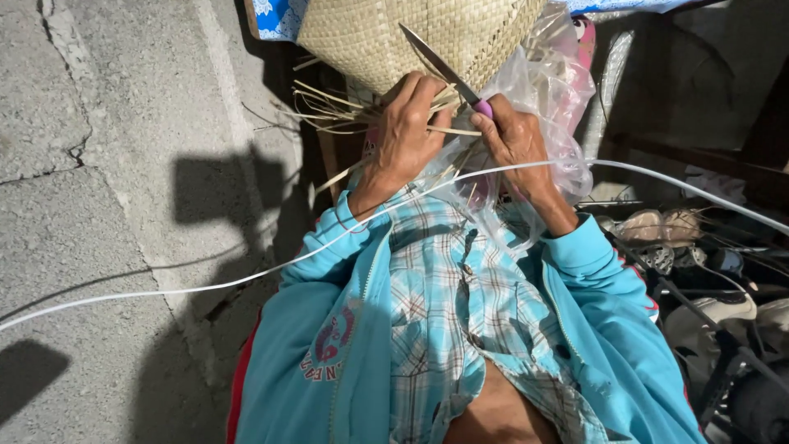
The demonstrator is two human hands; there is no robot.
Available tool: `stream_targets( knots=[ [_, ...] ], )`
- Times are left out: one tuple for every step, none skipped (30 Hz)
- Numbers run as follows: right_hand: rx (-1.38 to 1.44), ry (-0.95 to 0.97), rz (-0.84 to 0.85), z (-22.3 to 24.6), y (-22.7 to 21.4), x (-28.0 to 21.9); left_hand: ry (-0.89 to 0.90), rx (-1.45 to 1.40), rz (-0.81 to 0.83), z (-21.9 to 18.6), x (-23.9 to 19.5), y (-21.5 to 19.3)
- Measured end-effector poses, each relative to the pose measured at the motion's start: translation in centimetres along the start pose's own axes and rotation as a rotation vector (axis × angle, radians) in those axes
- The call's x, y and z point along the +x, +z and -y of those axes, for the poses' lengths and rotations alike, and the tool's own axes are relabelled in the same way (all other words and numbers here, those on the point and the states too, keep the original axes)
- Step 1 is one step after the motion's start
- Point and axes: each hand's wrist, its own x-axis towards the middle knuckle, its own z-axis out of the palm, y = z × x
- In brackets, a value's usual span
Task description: The person sits with a woven basket on their lap and uses a knife to trim protruding straw fibers along the basket's rim. Trimmed pieces are placed into a plastic bag held in the lap. The person repeatedly adjusts the basket and continues trimming around the edge.
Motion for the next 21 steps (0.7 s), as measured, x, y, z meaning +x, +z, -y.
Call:
stream_targets(
  knots=[
    [0.006, -0.004, 0.0, 0.1, 0.0, 0.1, -0.01, -0.012, 0.022, -0.1, 0.1, -0.2],
    [0.006, -0.005, 0.0, 0.0, -0.1, 0.1, -0.009, -0.012, 0.021, 0.1, 0.1, 0.0],
    [0.004, -0.021, -0.001, 0.0, 0.0, 0.0, 0.001, -0.005, 0.009, 0.3, 0.0, 0.1],
    [0.003, -0.037, -0.002, 0.0, 0.0, -0.1, 0.011, 0.002, -0.002, 0.5, -0.1, 0.3],
    [0.003, -0.039, -0.002, -0.1, 0.0, -0.1, 0.012, 0.003, -0.003, 0.7, 0.0, 0.4],
    [0.007, -0.051, 0.006, -0.3, 0.0, -0.2, 0.016, -0.009, -0.018, 0.9, 0.1, 0.5],
    [0.014, -0.055, 0.017, -0.4, 0.1, -0.5, 0.014, -0.022, -0.027, 1.0, 0.0, 0.7],
    [0.017, -0.05, 0.02, -0.5, 0.2, -0.8, 0.009, -0.023, -0.023, 0.9, -0.2, 0.6],
    [0.001, -0.045, 0.017, -0.6, 0.2, -0.8, 0.006, -0.032, -0.025, 1.0, 0.0, 0.5],
    [-0.015, -0.04, 0.014, -0.8, 0.2, -0.8, 0.002, -0.041, -0.026, 1.0, 0.1, 0.4],
    [-0.013, -0.038, 0.014, -0.9, 0.2, -0.9, 0.001, -0.041, -0.024, 1.1, 0.1, 0.7],
    [-0.009, -0.044, 0.007, -1.0, 0.3, -1.0, 0.006, -0.034, -0.046, 1.3, 0.0, 0.9],
    [-0.006, -0.05, -0.001, -1.1, 0.4, -1.0, 0.012, -0.027, -0.068, 1.5, 0.0, 1.1],
    [-0.005, -0.048, -0.002, -1.0, 0.3, -1.0, 0.012, -0.027, -0.066, 1.5, 0.0, 1.1],
    [-0.001, -0.053, 0.006, -1.0, 0.3, -1.1, 0.004, -0.031, -0.074, 1.4, 0.0, 1.1],
    [0.003, -0.057, 0.014, -0.9, 0.2, -1.1, -0.004, -0.035, -0.081, 1.3, -0.1, 1.1],
    [0.004, -0.056, 0.013, -1.2, 0.3, -1.1, -0.003, -0.035, -0.08, 1.4, -0.1, 1.2],
    [-0.017, -0.066, 0.012, -1.4, 0.3, -1.1, -0.005, -0.031, -0.089, 1.5, -0.2, 1.3],
    [-0.038, -0.075, 0.011, -1.6, 0.4, -1.2, -0.006, -0.028, -0.097, 1.5, -0.2, 1.4],
    [-0.038, -0.074, 0.011, -1.7, 0.5, -1.2, -0.007, -0.028, -0.095, 1.3, -0.2, 1.3],
    [-0.061, -0.081, 0.017, -1.8, 0.5, -1.2, -0.005, -0.031, -0.111, 1.1, -0.1, 1.2]
  ],
)
